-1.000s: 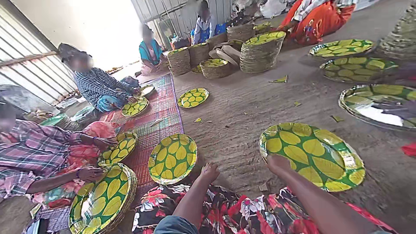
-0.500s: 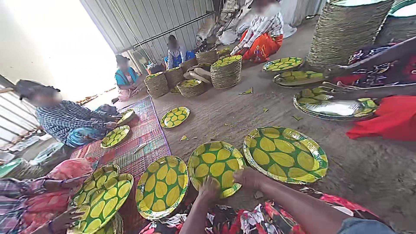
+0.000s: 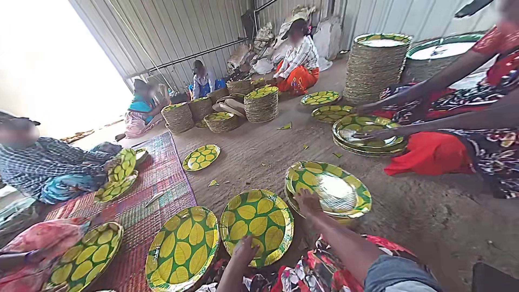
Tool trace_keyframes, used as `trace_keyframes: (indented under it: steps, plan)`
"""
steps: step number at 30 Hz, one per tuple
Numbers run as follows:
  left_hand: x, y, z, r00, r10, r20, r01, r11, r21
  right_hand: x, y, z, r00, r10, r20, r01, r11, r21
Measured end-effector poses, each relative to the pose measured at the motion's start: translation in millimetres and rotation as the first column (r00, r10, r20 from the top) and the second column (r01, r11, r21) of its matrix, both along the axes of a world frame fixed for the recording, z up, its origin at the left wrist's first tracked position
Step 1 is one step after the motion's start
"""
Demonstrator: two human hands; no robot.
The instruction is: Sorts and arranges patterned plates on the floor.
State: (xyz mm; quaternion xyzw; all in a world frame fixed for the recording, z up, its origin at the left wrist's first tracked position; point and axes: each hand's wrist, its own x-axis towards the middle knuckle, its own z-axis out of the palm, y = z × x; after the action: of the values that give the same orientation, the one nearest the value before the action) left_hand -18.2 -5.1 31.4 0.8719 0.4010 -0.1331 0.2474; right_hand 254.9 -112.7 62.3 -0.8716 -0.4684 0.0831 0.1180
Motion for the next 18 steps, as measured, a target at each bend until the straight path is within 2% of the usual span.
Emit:
trace_keyframes:
  steps: [2,4,5,6,7,8,9,11,13,14,16,18]
  plan:
    - [1.0,-1.6,5.1,0.968,0.109,0.228,-0.16,0.962,0.22,-13.9,1.4,9.7,0.992,0.111,0.061,-0.119,0.982,0.144]
    - [4.8,6.9,-4.8,0.858,0.043,0.512,-0.316,0.83,0.46,-36.7,-0.2,3.5,0.935,0.35,0.058,-0.355,0.922,0.157]
    - [7.6,13.3,-9.7,0.823,-0.012,0.567,-0.353,0.772,0.529,-47.7,0.4,-3.3,0.873,0.486,0.03,-0.486,0.867,0.112]
    - [8.2,14.9,-11.3,0.831,-0.037,0.556,-0.333,0.768,0.548,-55.5,2.2,-10.9,0.787,0.616,-0.02,-0.615,0.787,0.038]
    - [5.9,11.2,-9.9,0.88,-0.028,0.473,-0.242,0.832,0.499,-60.1,4.4,-19.2,0.704,0.705,-0.086,-0.709,0.704,-0.039]
    - [3.6,7.0,-10.3,0.95,-0.018,0.312,-0.114,0.909,0.401,-62.1,5.4,-23.9,0.654,0.742,-0.146,-0.756,0.643,-0.12]
    - [2.8,4.9,-17.0,0.991,-0.038,0.126,0.001,0.96,0.28,-61.2,6.7,-23.7,0.667,0.717,-0.203,-0.745,0.634,-0.206]
    - [1.0,1.6,-34.9,0.985,-0.108,-0.134,0.12,0.989,0.086,-48.7,9.0,-20.8,0.797,0.575,-0.184,-0.604,0.758,-0.246]
    - [2.2,0.5,-38.9,0.983,-0.103,-0.154,0.108,0.994,0.022,-31.3,9.6,-18.2,0.955,0.258,-0.146,-0.278,0.949,-0.145]
    - [3.4,2.2,-36.3,0.985,-0.094,-0.143,0.096,0.995,0.009,-24.2,11.1,-15.8,0.985,0.089,-0.148,-0.111,0.982,-0.151]
    - [5.8,4.3,-33.9,0.985,-0.09,-0.146,0.092,0.996,0.002,-13.0,7.9,-17.8,0.979,-0.123,-0.161,0.077,0.96,-0.268]
    - [9.3,4.4,-32.5,0.983,-0.09,-0.16,0.091,0.996,0.0,-9.3,5.2,-20.8,0.971,-0.179,-0.16,0.094,0.896,-0.433]
